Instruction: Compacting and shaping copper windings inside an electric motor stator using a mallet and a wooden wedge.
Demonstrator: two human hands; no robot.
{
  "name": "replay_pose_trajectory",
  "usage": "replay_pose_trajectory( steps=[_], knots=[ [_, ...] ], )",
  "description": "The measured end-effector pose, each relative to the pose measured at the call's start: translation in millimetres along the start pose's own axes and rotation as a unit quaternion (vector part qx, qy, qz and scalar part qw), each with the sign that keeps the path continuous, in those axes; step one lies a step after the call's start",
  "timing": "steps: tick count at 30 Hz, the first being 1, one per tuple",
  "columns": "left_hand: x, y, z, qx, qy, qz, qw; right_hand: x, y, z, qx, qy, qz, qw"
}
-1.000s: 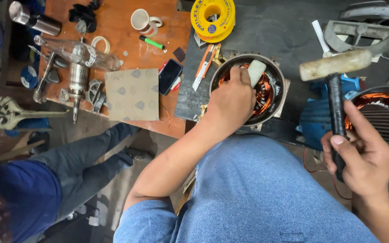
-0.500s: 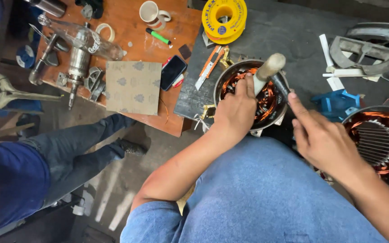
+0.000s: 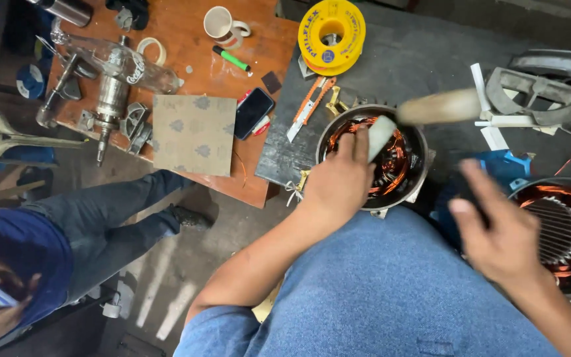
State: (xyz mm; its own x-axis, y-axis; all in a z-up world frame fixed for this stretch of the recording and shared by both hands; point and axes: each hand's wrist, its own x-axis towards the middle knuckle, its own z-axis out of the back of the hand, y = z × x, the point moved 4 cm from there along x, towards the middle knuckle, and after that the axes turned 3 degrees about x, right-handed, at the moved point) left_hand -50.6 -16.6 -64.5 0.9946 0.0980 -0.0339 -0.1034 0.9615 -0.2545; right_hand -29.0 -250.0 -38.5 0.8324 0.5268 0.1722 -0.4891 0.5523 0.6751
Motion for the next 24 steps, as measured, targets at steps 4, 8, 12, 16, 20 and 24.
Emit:
replay_pose_trajectory(
  steps=[4,8,12,16,20,24],
  knots=[
    [-9.1,10.2,53.1,-0.052,0.008,-0.028,0.998,-7.9,-27.9,17.2,0.202,-0.109,-0.044,0.972],
    [10.7,11.5,61.3,-0.078,0.02,-0.125,0.989,-4.2,-39.2,23.8,0.331,-0.153,-0.096,0.926],
    [29.9,-2.4,12.6,0.07,0.05,-0.203,0.975,-9.8,-51.2,22.2,0.353,-0.151,-0.119,0.916],
    [33.8,-7.9,2.6,0.112,-0.034,-0.185,0.976,-6.5,-45.3,24.6,0.329,-0.137,-0.108,0.928],
    [37.8,-6.4,3.3,0.088,0.052,-0.168,0.981,-4.8,-39.1,26.0,0.317,-0.132,-0.106,0.933],
    [43.7,-6.1,2.7,0.101,0.044,-0.159,0.981,-3.1,-45.2,25.6,0.321,-0.115,-0.1,0.935]
  ],
)
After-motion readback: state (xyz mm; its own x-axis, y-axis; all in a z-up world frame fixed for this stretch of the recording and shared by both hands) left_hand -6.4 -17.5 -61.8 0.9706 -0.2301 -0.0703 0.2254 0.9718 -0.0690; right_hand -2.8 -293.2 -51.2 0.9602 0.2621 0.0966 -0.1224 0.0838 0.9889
